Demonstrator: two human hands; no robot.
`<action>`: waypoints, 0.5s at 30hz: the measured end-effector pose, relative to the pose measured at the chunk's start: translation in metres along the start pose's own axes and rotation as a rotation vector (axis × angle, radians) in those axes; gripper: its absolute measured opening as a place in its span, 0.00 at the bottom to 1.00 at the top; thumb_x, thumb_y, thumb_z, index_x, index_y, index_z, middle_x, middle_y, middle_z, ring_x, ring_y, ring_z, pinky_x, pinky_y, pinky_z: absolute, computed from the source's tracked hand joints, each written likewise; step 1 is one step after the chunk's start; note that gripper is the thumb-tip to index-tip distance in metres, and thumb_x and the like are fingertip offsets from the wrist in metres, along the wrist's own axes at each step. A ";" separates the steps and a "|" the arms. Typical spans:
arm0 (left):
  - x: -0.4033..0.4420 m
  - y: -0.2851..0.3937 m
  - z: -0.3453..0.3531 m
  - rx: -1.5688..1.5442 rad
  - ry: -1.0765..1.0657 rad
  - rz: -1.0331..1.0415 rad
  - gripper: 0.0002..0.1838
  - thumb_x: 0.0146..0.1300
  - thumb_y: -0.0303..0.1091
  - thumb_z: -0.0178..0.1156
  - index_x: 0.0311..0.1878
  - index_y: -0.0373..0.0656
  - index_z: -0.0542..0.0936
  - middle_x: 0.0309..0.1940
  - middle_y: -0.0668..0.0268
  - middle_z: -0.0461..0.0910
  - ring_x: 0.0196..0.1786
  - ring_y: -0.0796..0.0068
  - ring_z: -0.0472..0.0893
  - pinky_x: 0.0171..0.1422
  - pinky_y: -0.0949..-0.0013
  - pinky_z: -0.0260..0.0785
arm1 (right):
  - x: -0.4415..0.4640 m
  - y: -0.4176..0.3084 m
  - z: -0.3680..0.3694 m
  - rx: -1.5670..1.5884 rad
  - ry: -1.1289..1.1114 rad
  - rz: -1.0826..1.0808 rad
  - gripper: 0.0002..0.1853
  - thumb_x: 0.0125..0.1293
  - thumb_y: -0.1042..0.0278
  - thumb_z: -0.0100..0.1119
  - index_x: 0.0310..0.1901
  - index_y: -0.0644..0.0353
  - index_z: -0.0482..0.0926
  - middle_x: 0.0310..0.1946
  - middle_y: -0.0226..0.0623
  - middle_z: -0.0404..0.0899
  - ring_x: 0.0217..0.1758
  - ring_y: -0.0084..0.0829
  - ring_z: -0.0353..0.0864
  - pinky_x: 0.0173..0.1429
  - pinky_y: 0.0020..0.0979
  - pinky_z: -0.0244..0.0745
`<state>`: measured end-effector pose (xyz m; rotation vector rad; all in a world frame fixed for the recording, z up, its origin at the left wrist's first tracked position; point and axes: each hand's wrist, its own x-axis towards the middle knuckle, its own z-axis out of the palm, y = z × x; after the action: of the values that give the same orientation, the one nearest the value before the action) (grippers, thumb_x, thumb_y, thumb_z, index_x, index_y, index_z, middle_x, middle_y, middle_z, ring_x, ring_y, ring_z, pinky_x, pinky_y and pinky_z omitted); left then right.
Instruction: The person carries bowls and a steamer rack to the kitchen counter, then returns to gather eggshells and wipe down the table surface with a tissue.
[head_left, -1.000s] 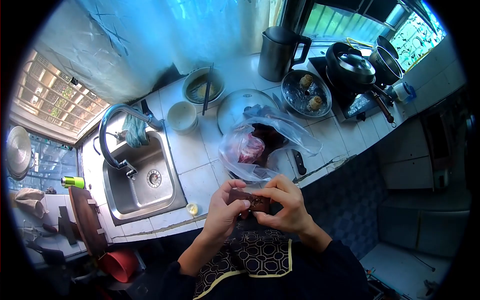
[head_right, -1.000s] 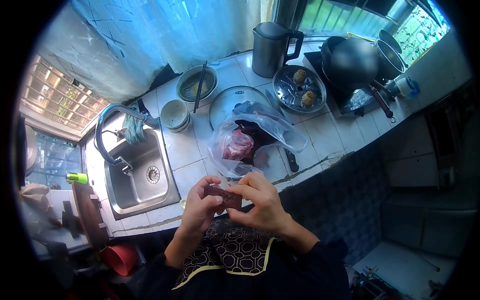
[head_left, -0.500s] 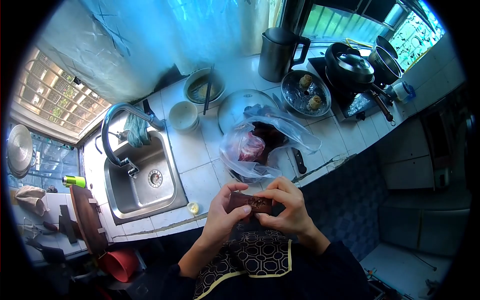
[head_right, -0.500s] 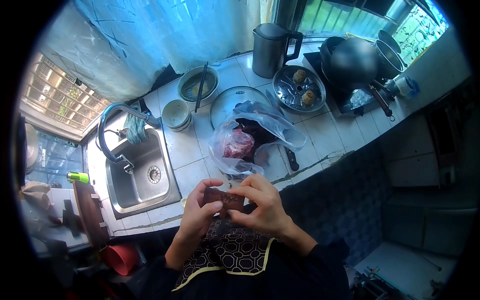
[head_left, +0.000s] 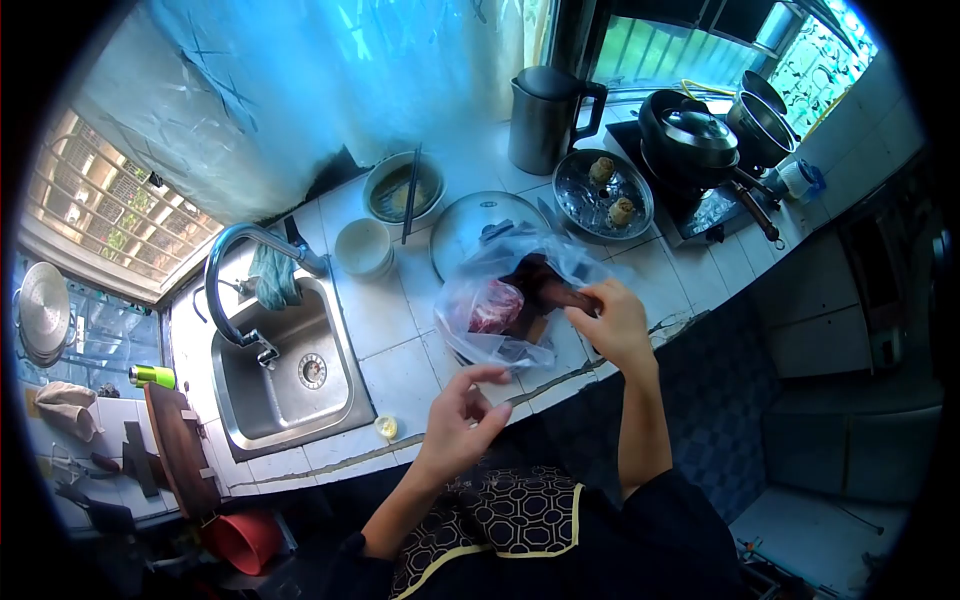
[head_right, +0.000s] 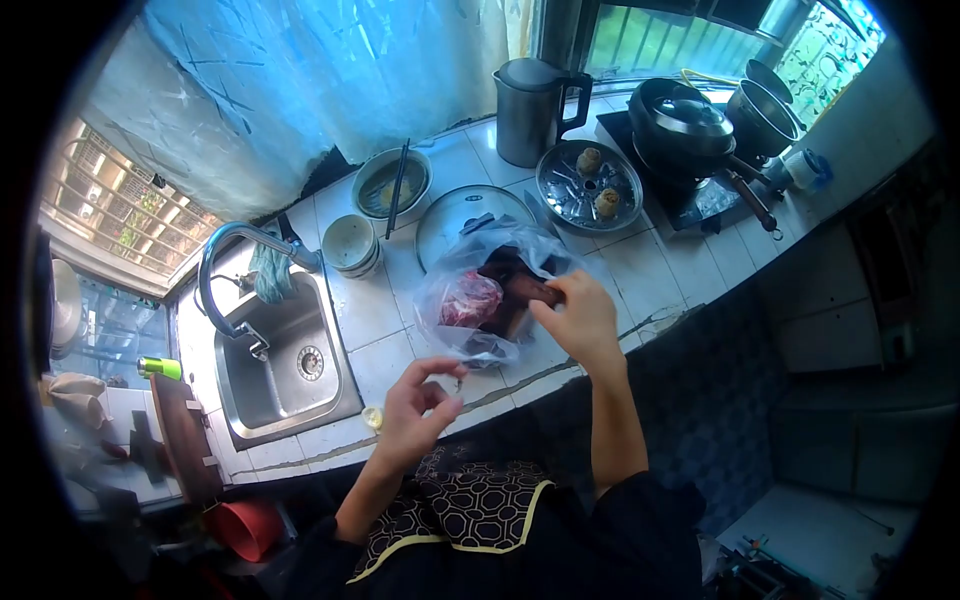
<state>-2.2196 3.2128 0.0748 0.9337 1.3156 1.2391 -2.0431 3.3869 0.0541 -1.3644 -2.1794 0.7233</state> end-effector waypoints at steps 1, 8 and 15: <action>0.007 0.000 0.004 0.221 -0.005 0.065 0.25 0.54 0.24 0.58 0.57 0.36 0.66 0.37 0.64 0.78 0.26 0.86 0.72 0.32 0.79 0.67 | 0.009 0.004 0.006 -0.055 -0.080 -0.024 0.19 0.45 0.69 0.65 0.42 0.62 0.78 0.39 0.40 0.75 0.41 0.40 0.74 0.47 0.39 0.70; 0.053 -0.039 0.016 0.859 0.168 0.384 0.50 0.44 0.26 0.67 0.69 0.39 0.48 0.55 0.51 0.61 0.25 0.65 0.73 0.30 0.64 0.70 | 0.037 -0.005 0.002 -0.194 0.369 -0.326 0.33 0.44 0.83 0.57 0.57 0.60 0.65 0.60 0.48 0.60 0.61 0.48 0.60 0.63 0.45 0.56; 0.058 -0.059 0.001 0.860 0.490 0.407 0.57 0.42 0.29 0.70 0.69 0.37 0.41 0.59 0.48 0.54 0.32 0.64 0.72 0.35 0.65 0.70 | 0.041 0.053 0.015 -0.022 0.466 -0.059 0.45 0.44 0.73 0.66 0.66 0.57 0.54 0.65 0.51 0.51 0.64 0.53 0.53 0.66 0.47 0.49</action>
<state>-2.2203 3.2598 0.0069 1.6220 2.2135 1.2485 -2.0329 3.4407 0.0128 -1.3164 -1.8487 0.3171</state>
